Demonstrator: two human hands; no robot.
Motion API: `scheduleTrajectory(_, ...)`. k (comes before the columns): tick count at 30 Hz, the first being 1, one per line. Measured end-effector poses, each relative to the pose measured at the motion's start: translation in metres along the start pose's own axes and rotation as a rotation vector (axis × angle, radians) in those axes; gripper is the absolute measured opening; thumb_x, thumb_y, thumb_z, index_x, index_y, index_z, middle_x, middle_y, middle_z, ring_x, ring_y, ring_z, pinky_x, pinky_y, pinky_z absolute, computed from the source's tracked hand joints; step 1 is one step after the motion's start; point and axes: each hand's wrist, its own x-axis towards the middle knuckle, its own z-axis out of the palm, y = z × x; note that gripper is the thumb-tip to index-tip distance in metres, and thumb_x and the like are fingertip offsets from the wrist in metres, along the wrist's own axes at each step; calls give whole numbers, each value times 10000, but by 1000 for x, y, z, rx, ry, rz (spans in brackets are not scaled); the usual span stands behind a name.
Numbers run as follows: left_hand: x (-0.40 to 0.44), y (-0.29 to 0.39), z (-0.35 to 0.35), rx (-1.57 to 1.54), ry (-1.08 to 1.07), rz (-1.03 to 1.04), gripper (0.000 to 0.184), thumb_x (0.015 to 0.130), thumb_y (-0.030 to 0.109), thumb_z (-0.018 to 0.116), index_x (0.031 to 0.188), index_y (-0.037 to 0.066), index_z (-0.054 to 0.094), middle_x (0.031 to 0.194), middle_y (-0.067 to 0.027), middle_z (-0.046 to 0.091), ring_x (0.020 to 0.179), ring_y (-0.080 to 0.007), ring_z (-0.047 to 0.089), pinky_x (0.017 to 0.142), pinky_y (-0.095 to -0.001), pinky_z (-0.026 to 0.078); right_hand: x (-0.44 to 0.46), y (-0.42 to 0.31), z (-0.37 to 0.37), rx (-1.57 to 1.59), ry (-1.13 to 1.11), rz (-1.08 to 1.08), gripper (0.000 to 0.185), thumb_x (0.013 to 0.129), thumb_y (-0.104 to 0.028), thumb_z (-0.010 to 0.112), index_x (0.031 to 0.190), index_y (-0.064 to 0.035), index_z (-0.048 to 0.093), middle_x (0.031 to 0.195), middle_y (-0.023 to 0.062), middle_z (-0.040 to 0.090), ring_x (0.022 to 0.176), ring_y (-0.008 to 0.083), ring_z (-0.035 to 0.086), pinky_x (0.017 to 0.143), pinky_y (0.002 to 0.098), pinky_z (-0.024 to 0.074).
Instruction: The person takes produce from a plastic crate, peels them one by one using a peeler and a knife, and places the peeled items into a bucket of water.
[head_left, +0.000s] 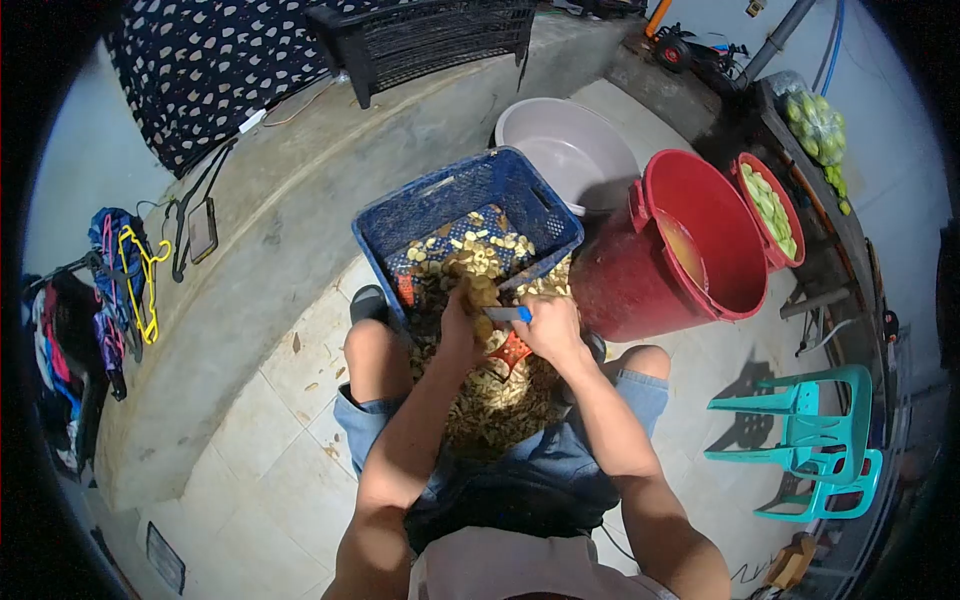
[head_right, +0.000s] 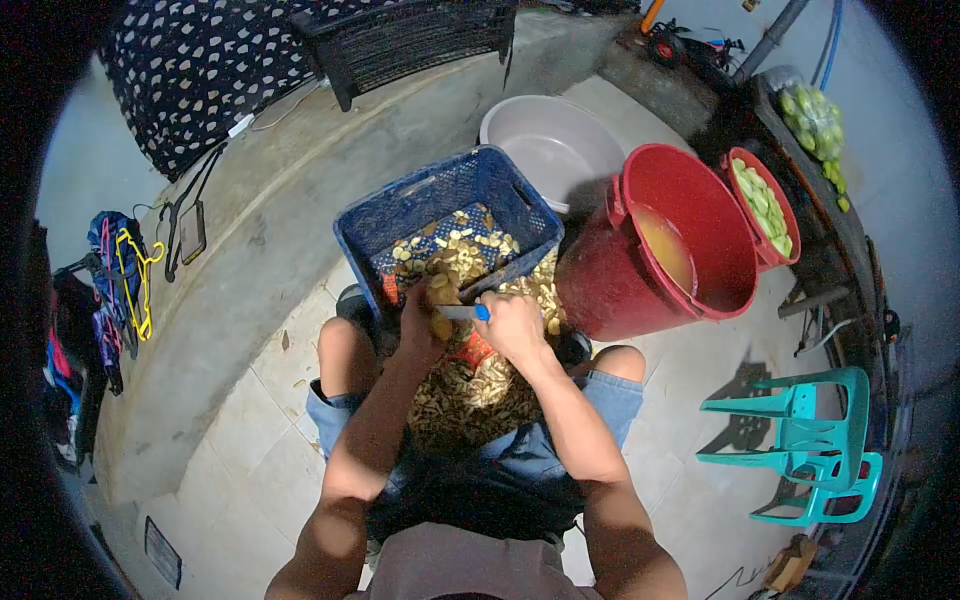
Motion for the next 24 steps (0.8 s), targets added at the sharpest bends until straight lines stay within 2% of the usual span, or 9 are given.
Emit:
scheduleTrajectory(2,4,-5,-9,13,-19,-24,370,991,385,434,1122,51,524,907,-72,575,762,-185,609,651,-369,536,1,-1,7,4,24,-1,154,734,-209,695,740,-68,631,659,152,636,632,349,636,623,454,518)
scheduleTrajectory(4,2,-3,-12,63,-186,-21,352,962,428,443,1041,107,562,886,-31,605,758,-169,619,622,-334,520,2,-2,8,9,50,-2,157,735,-211,696,741,-67,631,655,152,634,630,346,636,624,455,519)
scheduleTrajectory(8,-19,14,12,77,-122,-74,378,951,456,443,1036,107,562,861,-24,589,732,-152,611,593,-319,510,4,-7,1,14,40,39,166,732,-215,704,739,-66,631,648,161,625,632,349,635,625,459,519)
scheduleTrajectory(11,-22,16,15,148,-131,-118,369,953,457,433,968,112,562,790,-20,572,634,-138,576,541,-302,480,4,-5,5,-14,1,62,162,726,-214,709,752,-68,642,651,162,627,637,348,636,625,456,521)
scheduleTrajectory(13,-14,12,7,330,-315,51,375,971,437,398,875,109,552,688,-16,534,546,-133,520,509,-300,443,4,-6,6,-26,-13,52,158,723,-211,711,761,-69,651,655,162,629,639,348,637,625,454,522)
scheduleTrajectory(16,-9,10,4,387,-267,52,406,990,383,364,812,65,542,632,-52,532,506,-150,498,474,-316,405,5,-6,6,4,-28,90,178,717,-219,716,795,-68,665,660,163,631,642,341,640,633,453,524)
scheduleTrajectory(19,-11,11,4,512,-298,93,412,982,383,361,783,69,538,626,-48,538,508,-148,494,479,-313,395,8,5,13,77,63,-49,179,729,-217,695,770,-45,663,626,167,621,588,343,621,614,450,520)
scheduleTrajectory(21,-8,4,2,492,-268,132,415,982,389,360,790,67,539,630,-46,536,509,-145,491,482,-314,394,12,14,18,149,-130,222,201,740,-215,668,726,-16,647,581,181,593,528,352,587,584,451,504)
scheduleTrajectory(24,-4,6,7,424,-249,165,416,983,397,359,810,64,540,640,-41,533,514,-136,486,490,-312,393,17,25,15,296,-77,257,226,750,-215,644,704,6,634,559,196,568,492,360,562,567,458,488)
